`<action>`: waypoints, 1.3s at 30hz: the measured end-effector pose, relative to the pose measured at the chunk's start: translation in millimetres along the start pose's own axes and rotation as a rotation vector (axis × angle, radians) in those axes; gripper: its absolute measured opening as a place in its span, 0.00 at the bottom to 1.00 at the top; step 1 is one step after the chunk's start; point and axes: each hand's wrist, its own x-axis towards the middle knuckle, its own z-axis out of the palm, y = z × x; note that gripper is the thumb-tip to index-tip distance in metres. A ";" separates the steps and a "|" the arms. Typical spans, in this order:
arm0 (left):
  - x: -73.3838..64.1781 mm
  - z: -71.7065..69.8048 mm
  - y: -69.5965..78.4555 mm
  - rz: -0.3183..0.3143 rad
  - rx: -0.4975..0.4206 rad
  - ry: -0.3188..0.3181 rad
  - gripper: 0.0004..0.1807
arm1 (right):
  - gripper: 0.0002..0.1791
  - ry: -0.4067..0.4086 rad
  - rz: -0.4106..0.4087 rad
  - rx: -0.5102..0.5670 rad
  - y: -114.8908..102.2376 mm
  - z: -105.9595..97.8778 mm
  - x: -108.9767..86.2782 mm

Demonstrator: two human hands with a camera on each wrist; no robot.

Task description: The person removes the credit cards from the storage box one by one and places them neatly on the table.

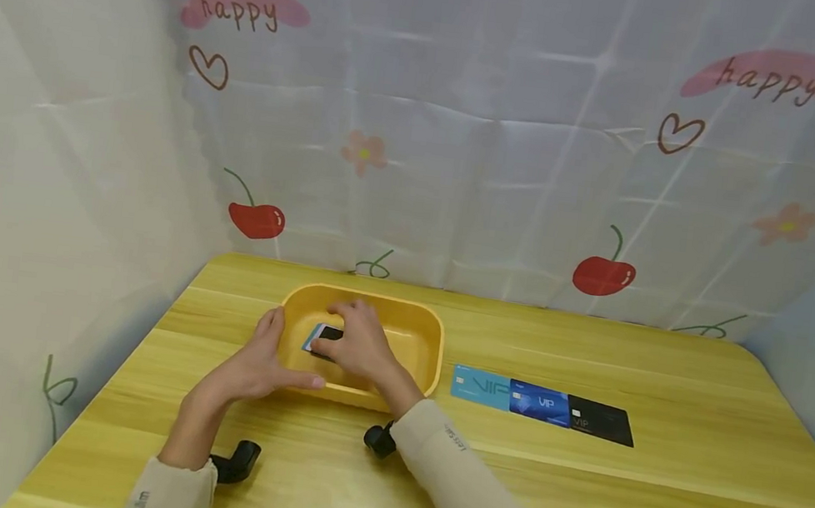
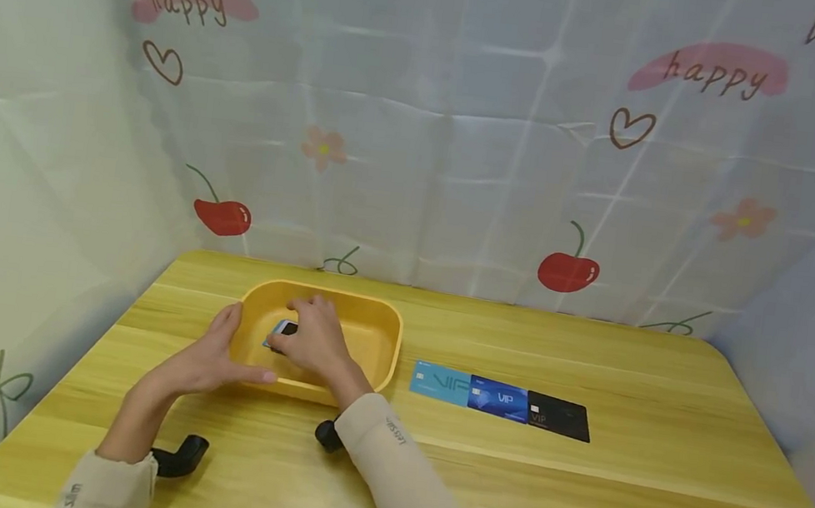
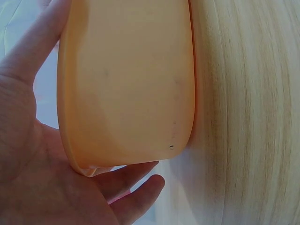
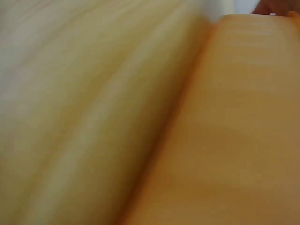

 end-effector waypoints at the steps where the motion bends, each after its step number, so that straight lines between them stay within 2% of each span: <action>1: 0.0 0.2 0.3 -0.003 0.002 -0.002 0.74 | 0.32 0.002 0.003 -0.007 2.1 2.0 0.0; 5: -0.1 0.7 1.9 -0.004 0.004 -0.006 0.74 | 0.33 0.009 0.003 -0.065 6.3 7.8 0.6; 14: -1.2 -0.1 2.2 -0.003 0.010 -0.002 0.74 | 0.36 -0.034 0.019 -0.183 7.6 11.7 4.2; 24: -1.0 0.4 1.7 -0.008 0.011 -0.002 0.75 | 0.44 -0.151 0.078 -0.291 12.6 14.5 4.7; 30: 0.5 1.0 2.0 -0.015 0.006 -0.008 0.75 | 0.36 -0.165 0.082 -0.313 14.5 14.3 4.8; 39: 0.8 0.2 1.5 -0.024 0.019 -0.006 0.74 | 0.30 -0.170 0.045 -0.346 13.7 11.1 3.9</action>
